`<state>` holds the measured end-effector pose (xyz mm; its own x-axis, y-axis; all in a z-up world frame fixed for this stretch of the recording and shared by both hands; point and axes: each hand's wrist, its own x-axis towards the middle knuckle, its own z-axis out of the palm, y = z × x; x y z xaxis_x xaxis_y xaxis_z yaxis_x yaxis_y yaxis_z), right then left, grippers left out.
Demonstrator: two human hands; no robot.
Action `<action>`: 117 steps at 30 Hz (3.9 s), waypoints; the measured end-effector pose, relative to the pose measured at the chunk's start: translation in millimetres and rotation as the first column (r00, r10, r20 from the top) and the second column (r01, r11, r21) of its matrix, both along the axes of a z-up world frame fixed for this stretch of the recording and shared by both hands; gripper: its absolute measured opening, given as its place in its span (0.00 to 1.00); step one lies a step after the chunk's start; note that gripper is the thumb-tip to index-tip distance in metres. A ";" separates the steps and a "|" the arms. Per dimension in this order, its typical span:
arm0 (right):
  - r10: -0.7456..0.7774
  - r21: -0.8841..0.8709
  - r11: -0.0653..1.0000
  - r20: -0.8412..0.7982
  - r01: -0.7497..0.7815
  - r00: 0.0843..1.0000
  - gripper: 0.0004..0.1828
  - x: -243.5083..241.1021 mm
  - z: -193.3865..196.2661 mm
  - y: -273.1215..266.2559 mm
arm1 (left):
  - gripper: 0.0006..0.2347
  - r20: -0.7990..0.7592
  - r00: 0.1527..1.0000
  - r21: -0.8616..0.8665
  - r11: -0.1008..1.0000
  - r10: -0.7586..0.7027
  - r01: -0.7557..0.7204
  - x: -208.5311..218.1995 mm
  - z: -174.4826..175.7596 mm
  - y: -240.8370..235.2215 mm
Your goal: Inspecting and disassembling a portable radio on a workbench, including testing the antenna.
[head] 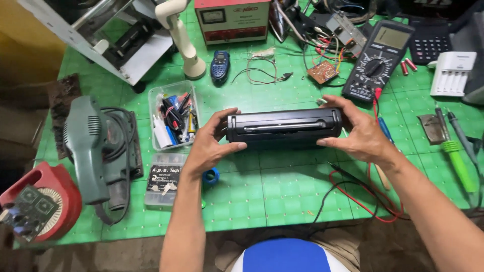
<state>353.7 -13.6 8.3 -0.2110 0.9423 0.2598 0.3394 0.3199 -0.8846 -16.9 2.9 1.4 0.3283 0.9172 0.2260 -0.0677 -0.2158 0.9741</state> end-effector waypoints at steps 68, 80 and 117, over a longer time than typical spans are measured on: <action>-0.401 0.694 0.651 0.657 -0.306 0.639 0.05 -55.5 45.2 4.5 | 0.17 -0.281 0.937 0.488 0.872 0.209 -0.048 30.2 33.7 -5.8; 0.080 0.304 0.921 0.461 -0.242 0.884 0.11 -37.9 76.1 17.1 | 0.17 -0.525 0.732 0.628 0.778 0.434 -0.011 55.4 21.3 -25.2; -0.067 0.055 0.996 -0.161 0.077 0.985 0.09 -1.8 46.4 12.5 | 0.06 -0.117 0.631 0.817 0.436 0.767 -0.378 198.5 -10.7 -12.0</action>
